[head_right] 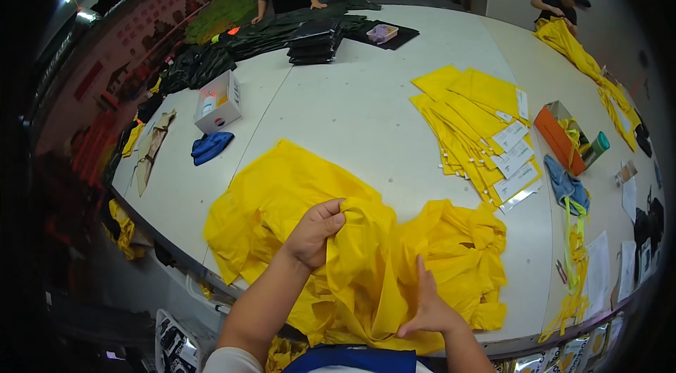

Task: The person folds a yellow t-shirt on a white table, aligning the sleeves and edges, then folds it into a compact rectangle. The person repeats the process with another yellow t-shirt, smoothing and folding it neatly.

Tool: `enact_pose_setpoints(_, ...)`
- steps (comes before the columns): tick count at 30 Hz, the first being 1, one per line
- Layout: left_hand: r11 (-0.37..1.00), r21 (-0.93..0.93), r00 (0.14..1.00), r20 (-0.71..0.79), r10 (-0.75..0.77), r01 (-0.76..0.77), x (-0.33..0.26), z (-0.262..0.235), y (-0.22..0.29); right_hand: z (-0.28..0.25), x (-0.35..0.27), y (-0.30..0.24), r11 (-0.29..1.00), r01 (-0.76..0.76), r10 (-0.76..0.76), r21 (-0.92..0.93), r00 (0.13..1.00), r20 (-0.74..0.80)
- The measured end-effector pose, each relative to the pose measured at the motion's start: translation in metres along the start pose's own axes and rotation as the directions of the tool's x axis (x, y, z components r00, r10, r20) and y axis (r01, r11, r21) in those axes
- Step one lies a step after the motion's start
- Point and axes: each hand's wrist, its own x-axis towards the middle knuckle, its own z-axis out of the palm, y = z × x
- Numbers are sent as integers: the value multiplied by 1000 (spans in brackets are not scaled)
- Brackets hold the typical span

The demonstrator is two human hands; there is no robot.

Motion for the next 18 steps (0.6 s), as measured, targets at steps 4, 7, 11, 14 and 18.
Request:
enact_pose_setpoints(4,998,-54,999,-48,15,-18,-1,13,2,15,5,-23,951,17,-34,-308,998,-49)
enact_pose_setpoints(7,999,-36,1000,-7,-1,1,-4,8,6,16,15,-4,827,8,-157,-562,963,-219)
enact_pose_setpoints(11,982,191,984,-176,36,-2,-11,16,17,1,22,2,934,135,-279,-329,853,-441)
enact_pose_setpoints(14,986,167,962,-270,47,-1,-17,28,24,-15,15,-12,977,82,-162,-197,885,-436)
enact_pose_setpoints(18,981,195,968,-243,64,-16,-21,19,23,-19,11,-17,976,111,-179,-185,896,-407)
